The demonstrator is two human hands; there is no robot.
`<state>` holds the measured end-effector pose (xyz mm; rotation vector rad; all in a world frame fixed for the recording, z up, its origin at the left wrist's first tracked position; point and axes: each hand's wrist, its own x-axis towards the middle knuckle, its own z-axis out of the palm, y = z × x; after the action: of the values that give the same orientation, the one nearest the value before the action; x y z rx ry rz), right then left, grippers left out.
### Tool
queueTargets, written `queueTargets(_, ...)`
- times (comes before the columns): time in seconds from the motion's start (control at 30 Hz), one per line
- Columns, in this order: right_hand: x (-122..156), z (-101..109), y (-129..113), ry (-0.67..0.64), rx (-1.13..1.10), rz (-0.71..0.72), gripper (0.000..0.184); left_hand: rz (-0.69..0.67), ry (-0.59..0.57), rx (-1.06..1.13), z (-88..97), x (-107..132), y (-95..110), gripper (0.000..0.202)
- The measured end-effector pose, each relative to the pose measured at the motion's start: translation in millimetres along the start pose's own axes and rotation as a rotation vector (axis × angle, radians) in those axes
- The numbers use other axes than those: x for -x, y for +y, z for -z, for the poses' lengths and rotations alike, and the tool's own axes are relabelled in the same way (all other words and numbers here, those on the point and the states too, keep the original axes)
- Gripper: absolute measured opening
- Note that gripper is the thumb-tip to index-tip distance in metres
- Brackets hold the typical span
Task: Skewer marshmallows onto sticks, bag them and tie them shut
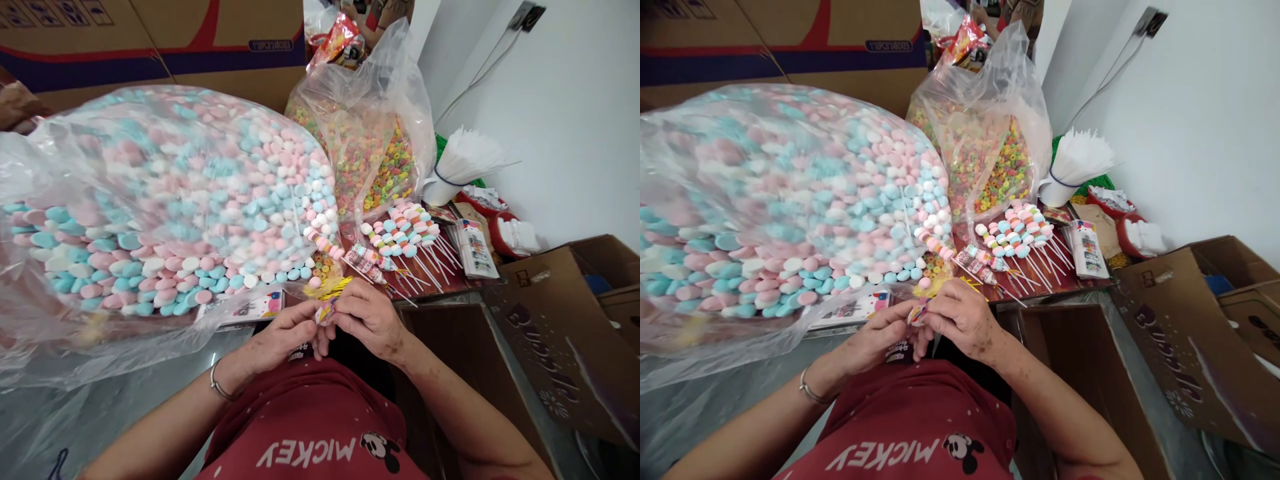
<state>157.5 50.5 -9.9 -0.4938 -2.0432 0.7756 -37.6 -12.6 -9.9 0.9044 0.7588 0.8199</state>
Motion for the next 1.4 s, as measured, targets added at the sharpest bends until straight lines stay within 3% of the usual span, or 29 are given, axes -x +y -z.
queueTargets(0.37,1.0,-3.8,3.0,0.007,0.045,-0.055,0.022,-0.014,0.1,-0.448,1.6,9.0,3.2,0.061)
queueTargets(0.7,0.9,-6.9,2.1,0.028,0.048,0.011,0.028,-0.039,0.019,-0.091,8.5,5.4,-14.8,0.053)
queueTargets(1.03,0.9,-5.9,1.0,-0.018,0.05,0.03,0.019,-0.012,0.179,0.064,1.6,2.3,-9.9,0.043)
queueTargets(1.13,0.5,0.2,2.8,0.038,0.003,-0.025,0.018,-0.029,0.2,0.063,3.5,2.3,-9.9,0.044)
queueTargets(1.2,-0.7,5.0,10.2,0.116,0.127,-0.122,0.021,-0.05,0.189,0.055,5.6,2.1,-9.8,0.043)
queueTargets(1.27,-3.6,7.7,22.5,0.138,0.4,-0.203,0.018,-0.065,0.178,0.051,7.3,1.6,-9.0,0.042)
queueTargets(1.4,-12.6,2.4,47.6,-0.082,0.879,-0.256,0.018,-0.077,0.186,0.059,7.5,0.9,-5.8,0.041)
